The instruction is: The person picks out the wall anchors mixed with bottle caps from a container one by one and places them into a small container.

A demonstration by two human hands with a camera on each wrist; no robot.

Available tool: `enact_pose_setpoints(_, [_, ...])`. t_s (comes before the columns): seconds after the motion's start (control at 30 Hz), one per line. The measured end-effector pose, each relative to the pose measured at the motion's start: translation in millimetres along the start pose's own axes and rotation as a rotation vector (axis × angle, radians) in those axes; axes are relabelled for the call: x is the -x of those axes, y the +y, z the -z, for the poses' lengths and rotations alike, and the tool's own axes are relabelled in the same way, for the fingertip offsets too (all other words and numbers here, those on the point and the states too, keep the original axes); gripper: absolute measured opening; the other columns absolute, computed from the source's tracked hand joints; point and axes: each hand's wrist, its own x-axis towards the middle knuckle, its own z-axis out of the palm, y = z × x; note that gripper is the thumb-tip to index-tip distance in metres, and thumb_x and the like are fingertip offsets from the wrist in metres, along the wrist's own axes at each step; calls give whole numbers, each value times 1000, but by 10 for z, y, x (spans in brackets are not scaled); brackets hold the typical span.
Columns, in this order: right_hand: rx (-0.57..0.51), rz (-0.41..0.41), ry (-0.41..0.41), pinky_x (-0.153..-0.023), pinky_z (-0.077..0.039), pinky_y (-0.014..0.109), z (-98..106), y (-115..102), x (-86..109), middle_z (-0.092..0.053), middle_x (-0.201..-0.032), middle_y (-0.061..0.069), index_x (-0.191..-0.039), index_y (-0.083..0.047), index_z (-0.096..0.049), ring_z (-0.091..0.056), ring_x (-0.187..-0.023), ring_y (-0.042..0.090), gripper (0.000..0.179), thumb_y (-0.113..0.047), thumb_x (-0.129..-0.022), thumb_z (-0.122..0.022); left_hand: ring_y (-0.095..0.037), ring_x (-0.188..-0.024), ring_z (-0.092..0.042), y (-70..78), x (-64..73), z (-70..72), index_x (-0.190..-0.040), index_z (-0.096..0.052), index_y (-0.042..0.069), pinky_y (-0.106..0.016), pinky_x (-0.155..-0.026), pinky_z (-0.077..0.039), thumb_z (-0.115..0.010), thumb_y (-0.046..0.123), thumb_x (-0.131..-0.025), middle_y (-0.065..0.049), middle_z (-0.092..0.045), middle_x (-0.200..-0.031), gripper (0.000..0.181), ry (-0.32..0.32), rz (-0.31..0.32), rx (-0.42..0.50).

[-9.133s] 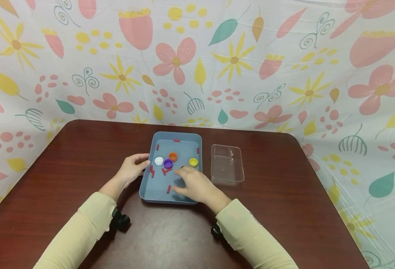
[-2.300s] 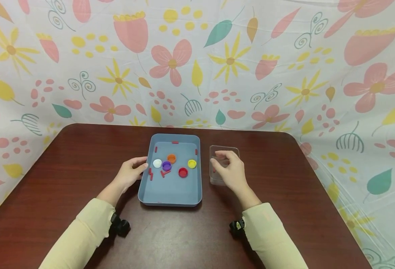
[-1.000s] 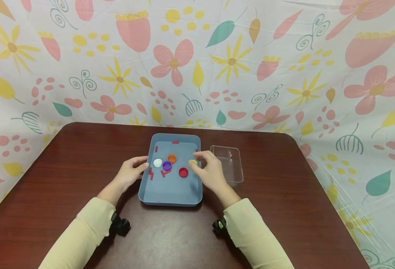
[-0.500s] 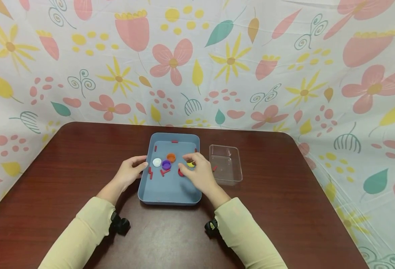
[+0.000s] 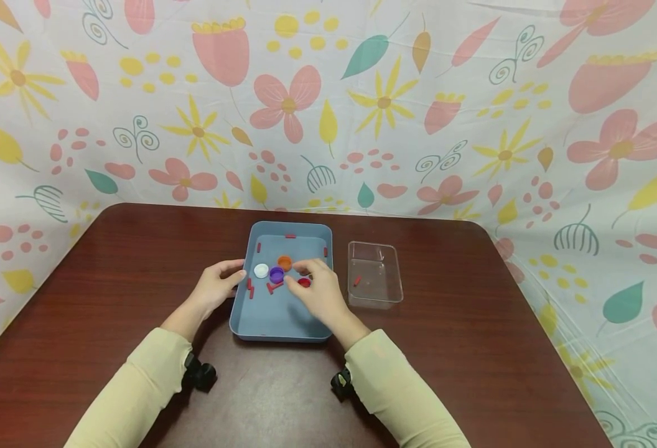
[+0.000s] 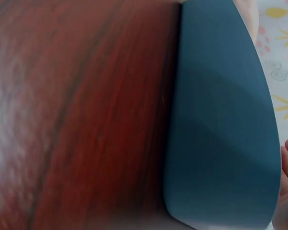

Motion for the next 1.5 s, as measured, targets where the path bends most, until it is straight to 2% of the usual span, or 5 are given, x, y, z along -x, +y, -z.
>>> enact_pose_setpoints(0.33, [39,-62,-44,-76,-56,41,-113,-98,2,-66,-100,8,-106,-4,-68,-61,-91,23,31,-25,-83,-72,-30,-103,-64,21,4,5,-135,-50,5,-39,-84,-58,-55,16,-96,-18,-50,-136,41,1,13,-3])
enact_pose_setpoints(0.57, [90,-89,-72,-72,-52,30,-194,-125,24,-67,-102,7,-108,-6,-68,-61,-93,22,32,-27,-85,-71,-30,-103,-64,1,35,-7,-135,-50,4,-38,-84,-58,-54,15,-96,-19,-51,-135,41,-2,26,10])
enact_pose_setpoints(0.93, [82,-133,-133,-72,-52,32,-254,-143,-16,-66,-103,14,-108,-1,-67,-60,-90,26,34,-25,-85,-70,-31,-105,-63,-10,17,-14,-135,-51,5,-38,-83,-58,-55,15,-96,-18,-51,-136,41,5,13,1])
enact_pose_setpoints(1.2, [94,-177,-159,-80,-57,38,-282,-182,-69,-65,-104,13,-109,0,-67,-63,-94,26,36,-27,-85,-71,-31,-105,-63,16,10,-5,-135,-51,7,-39,-84,-58,-54,17,-96,-17,-51,-136,40,1,8,1])
enact_pose_setpoints(1.5, [143,-228,-181,-77,-56,35,-363,-179,-71,-65,-102,11,-107,-2,-67,-61,-93,24,39,-32,-83,-73,-32,-104,-63,15,33,-7,-135,-51,4,-39,-83,-58,-55,15,-96,-18,-51,-136,40,5,9,13])
